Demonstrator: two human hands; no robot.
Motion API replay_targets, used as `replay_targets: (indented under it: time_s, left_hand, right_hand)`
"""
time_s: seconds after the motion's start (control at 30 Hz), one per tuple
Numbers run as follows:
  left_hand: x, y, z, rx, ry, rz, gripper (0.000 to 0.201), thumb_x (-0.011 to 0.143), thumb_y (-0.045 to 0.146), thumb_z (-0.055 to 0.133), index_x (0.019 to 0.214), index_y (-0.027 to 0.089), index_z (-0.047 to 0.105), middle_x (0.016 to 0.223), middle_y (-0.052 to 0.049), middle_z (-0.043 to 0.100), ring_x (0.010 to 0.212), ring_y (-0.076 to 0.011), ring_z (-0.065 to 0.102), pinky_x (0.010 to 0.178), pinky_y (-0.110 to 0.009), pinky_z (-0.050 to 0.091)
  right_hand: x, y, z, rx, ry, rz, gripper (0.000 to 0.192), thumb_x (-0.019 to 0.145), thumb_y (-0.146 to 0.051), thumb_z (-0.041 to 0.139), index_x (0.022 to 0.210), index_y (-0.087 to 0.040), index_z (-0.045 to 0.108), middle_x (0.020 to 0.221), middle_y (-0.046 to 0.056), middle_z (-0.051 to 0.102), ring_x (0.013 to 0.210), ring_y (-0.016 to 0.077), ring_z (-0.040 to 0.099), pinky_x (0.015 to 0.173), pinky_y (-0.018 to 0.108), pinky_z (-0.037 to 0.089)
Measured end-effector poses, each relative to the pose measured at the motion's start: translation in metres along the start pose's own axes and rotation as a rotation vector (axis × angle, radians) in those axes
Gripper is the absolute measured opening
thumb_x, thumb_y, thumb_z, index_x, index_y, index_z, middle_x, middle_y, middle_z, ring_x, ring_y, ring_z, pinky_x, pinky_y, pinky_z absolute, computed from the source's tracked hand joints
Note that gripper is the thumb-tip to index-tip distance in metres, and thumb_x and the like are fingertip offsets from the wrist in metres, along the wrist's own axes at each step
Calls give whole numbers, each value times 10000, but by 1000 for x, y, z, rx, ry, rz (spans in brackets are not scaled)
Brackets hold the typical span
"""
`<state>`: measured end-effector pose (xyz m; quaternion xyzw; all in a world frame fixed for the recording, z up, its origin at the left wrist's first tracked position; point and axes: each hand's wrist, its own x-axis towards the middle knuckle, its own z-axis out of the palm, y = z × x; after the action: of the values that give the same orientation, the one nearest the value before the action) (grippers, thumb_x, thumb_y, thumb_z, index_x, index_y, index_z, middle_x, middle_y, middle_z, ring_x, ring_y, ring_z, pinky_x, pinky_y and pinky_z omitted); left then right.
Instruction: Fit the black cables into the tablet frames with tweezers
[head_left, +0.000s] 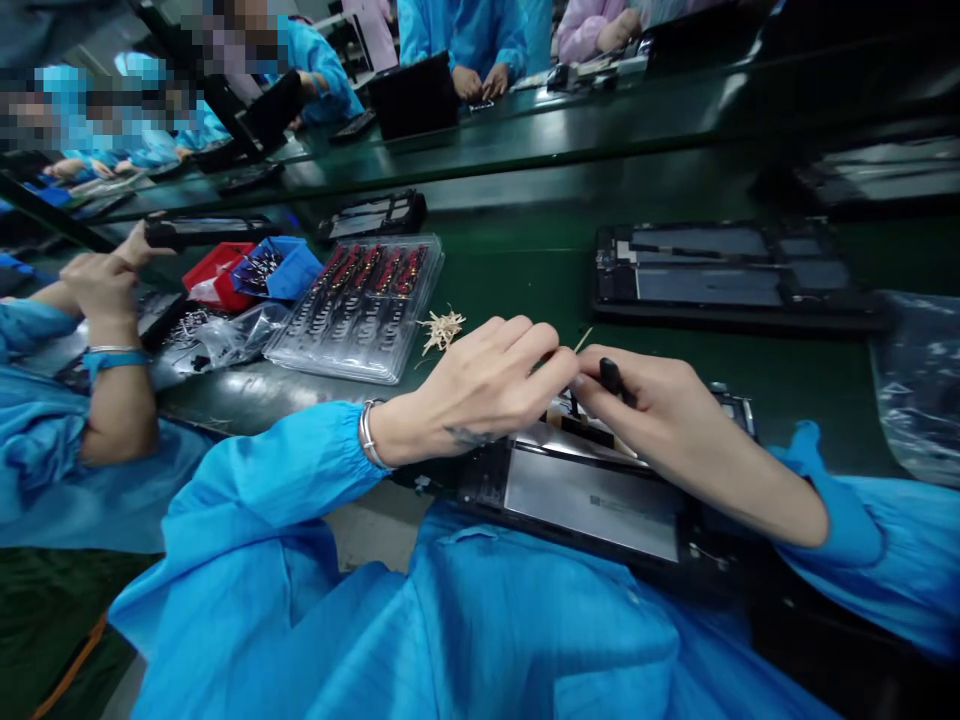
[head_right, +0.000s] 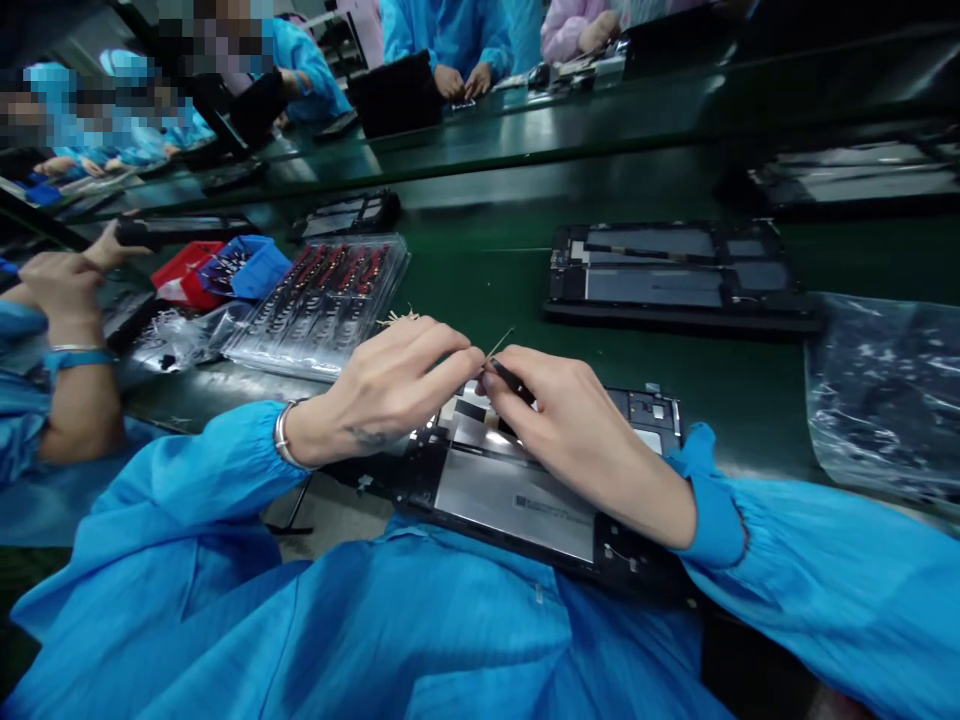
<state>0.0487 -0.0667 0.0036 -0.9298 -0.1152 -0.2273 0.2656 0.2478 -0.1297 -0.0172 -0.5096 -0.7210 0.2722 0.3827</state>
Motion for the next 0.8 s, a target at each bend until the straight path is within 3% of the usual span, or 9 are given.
replay_targets:
  time_s: [0.1,0.2,0.37,0.47,0.57,0.63,0.7,0.77,0.8]
  left_hand:
    - [-1,-4,3,58,52,28,270,1086,152,433,899,177,626,845,-41,669,749,-176,586,684,-334,421]
    - [-10,-29,13,93,5,-111,253,1070,150,442,908,179,635,837,-45,650,786,-196,597,702,-335,413]
    - [-43,-89,32,21,-463,-416,266,1079,191,427,1050,122,681,1018,-115,684,952,-228,641,786,-318,451]
    - [-58,-108,36,-58,-675,-430,319,1077,164,392,1129,113,702,1095,-126,691,998,-228,652,827,-309,466]
    - [-61,-107,34,-77,-760,-403,356,1031,79,413,1206,116,721,1157,-140,688,1040,-241,656,874,-330,485]
    - [-53,-95,31,-53,-677,-431,365,1021,67,432,1237,102,725,1188,-166,680,1078,-267,645,925,-375,494]
    - [-39,-76,29,-171,-449,-501,335,1056,139,466,1264,121,727,1186,-157,684,1093,-263,637,964,-396,498]
    - [-21,-52,28,-534,-220,-586,315,1087,291,516,1276,168,736,1114,-105,707,1027,-217,651,927,-354,518]
    - [-13,-41,28,-778,-165,-627,332,1085,372,538,1276,188,740,1064,-77,716,966,-190,659,882,-324,528]
  right_hand:
    - [1,2,1,-7,9,8,315,955,-332,519,665,-210,507,618,1,544,571,137,455,570,313,305]
    - [3,2,0,67,13,101,326,946,-447,560,736,-209,632,734,44,693,635,178,575,588,318,369]
    - [6,3,-5,184,32,316,409,849,-575,625,819,-198,782,954,124,793,749,264,693,606,352,463]
    - [6,11,-6,204,44,346,444,817,-614,645,858,-206,816,930,135,785,747,271,692,601,362,477]
    - [6,20,-3,237,39,382,453,810,-644,682,897,-224,828,927,133,771,750,262,682,550,335,449]
    - [5,23,0,303,37,408,432,811,-631,718,920,-228,828,917,122,760,720,237,664,521,311,430]
    - [5,20,3,384,34,409,399,815,-596,742,925,-222,822,839,99,732,669,205,632,529,303,442]
    - [4,15,7,450,28,381,365,830,-567,748,893,-211,804,755,67,691,631,175,599,558,298,460]
    - [3,13,9,476,23,363,353,848,-554,743,871,-206,790,721,52,669,617,163,584,567,294,461]
